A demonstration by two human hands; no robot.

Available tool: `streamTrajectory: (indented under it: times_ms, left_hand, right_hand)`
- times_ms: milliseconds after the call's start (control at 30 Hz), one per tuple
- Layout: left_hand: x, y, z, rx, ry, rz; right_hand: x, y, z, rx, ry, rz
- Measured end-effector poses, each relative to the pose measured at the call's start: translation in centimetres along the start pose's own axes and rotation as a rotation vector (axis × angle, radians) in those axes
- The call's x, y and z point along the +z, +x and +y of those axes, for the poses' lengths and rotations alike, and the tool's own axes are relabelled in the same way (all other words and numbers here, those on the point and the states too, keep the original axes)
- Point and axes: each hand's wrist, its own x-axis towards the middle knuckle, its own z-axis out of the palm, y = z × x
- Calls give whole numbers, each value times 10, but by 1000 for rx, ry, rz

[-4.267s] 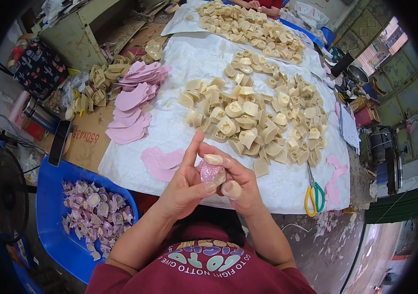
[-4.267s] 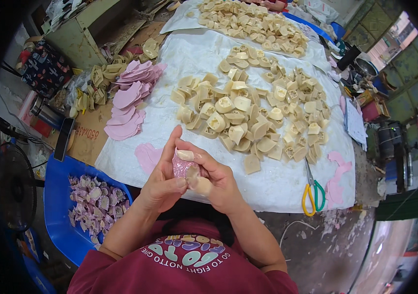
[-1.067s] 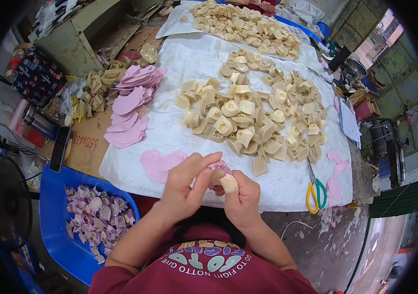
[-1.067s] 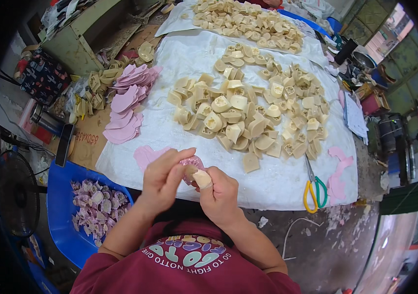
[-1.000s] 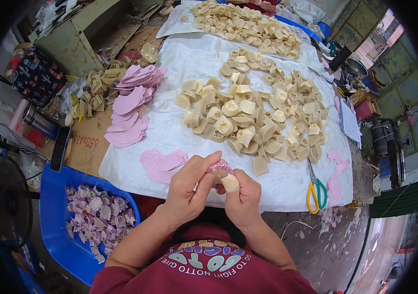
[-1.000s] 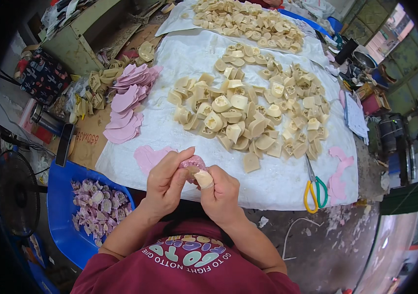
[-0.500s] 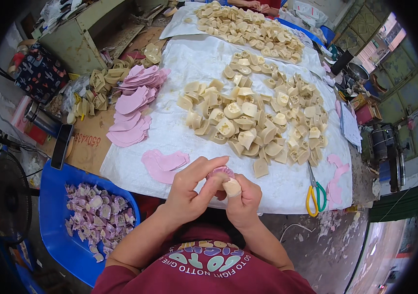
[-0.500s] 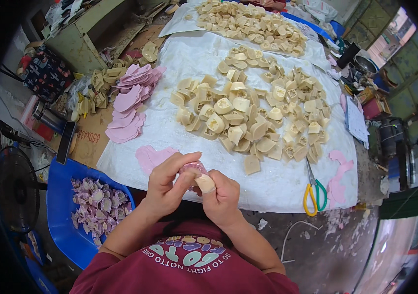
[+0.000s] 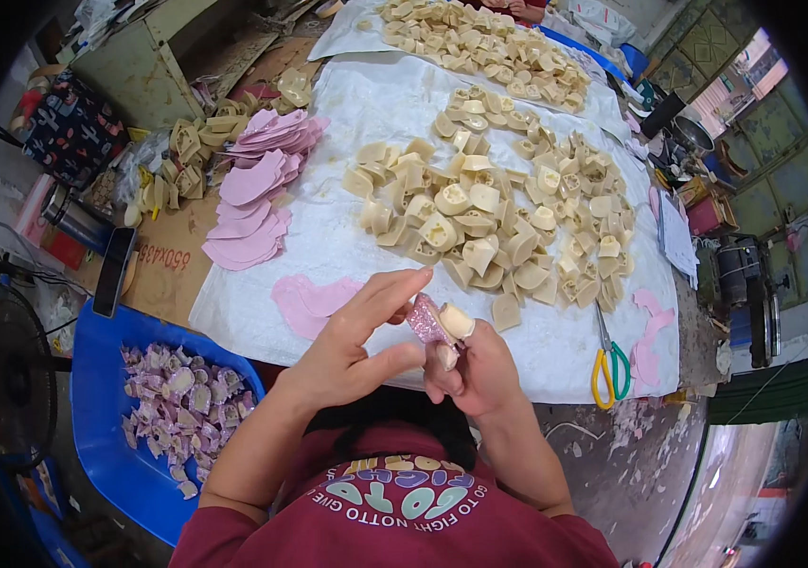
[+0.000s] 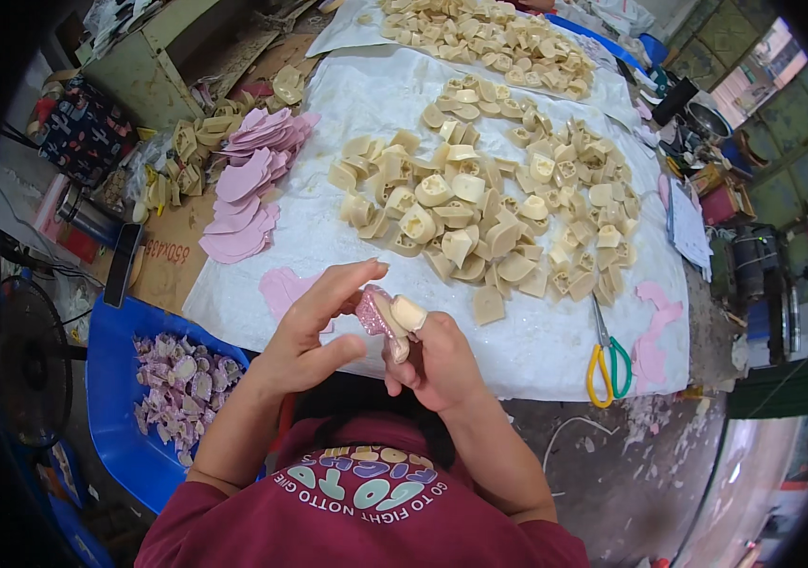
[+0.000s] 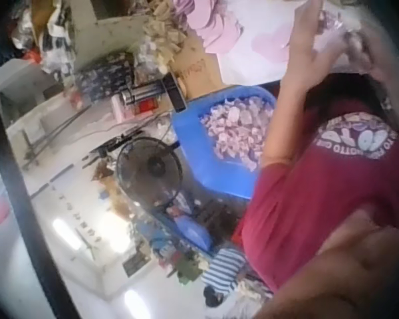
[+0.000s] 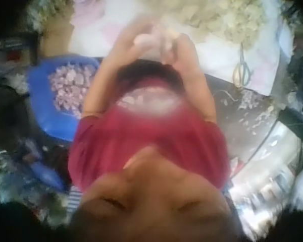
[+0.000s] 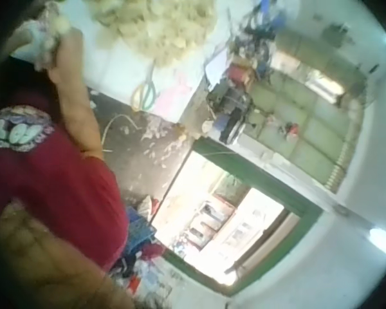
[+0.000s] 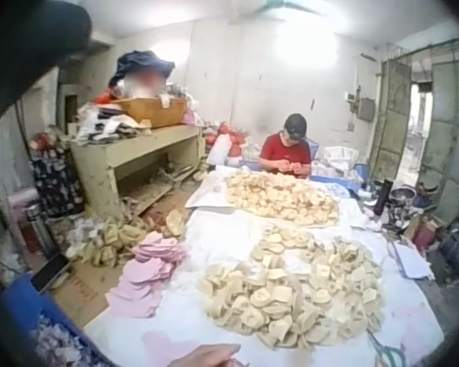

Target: The person wraps small, beige, heart-shaped items with pink, glittery paper. They pick up a heart-shaped item and a pink paper, wrap the paper around the item, and place the finished product into a blue bin. The process is repeated continuously throughout the video.

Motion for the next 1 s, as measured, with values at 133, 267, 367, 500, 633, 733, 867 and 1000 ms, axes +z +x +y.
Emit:
streamTrajectory:
  times_ms: [133,267,367,500,633,733,867,1000]
  left_hand:
    - [-15,-2,-9,44,-12,-56]
    - [-16,-9,-16,-60,-132,-10]
    - [-8,-11,-13,-49,-221,-7]
    - [-10,-11,-13,-164,-137,-54]
    - [-1,-11,-19,-182,-273,35]
    - [2,-12,-22,-186,-321,40]
    - [3,-14,-23,-345,-537,98]
    - [-7,-20,-33,-366,-659,189]
  right_hand:
    - [-6,2,-1,12,-76,66]
    - [4,4,-11,-467,-429,234]
    - [13,4,-4,-551,-506,112]
    - [9,9,-1,-515,-568,181]
    - [13,13,-4,-398,-406,144]
    - [6,15,0,-454,-463,119]
    - [-6,25,2,-348,-428,92]
    - [7,18,6,-303,-397,81]
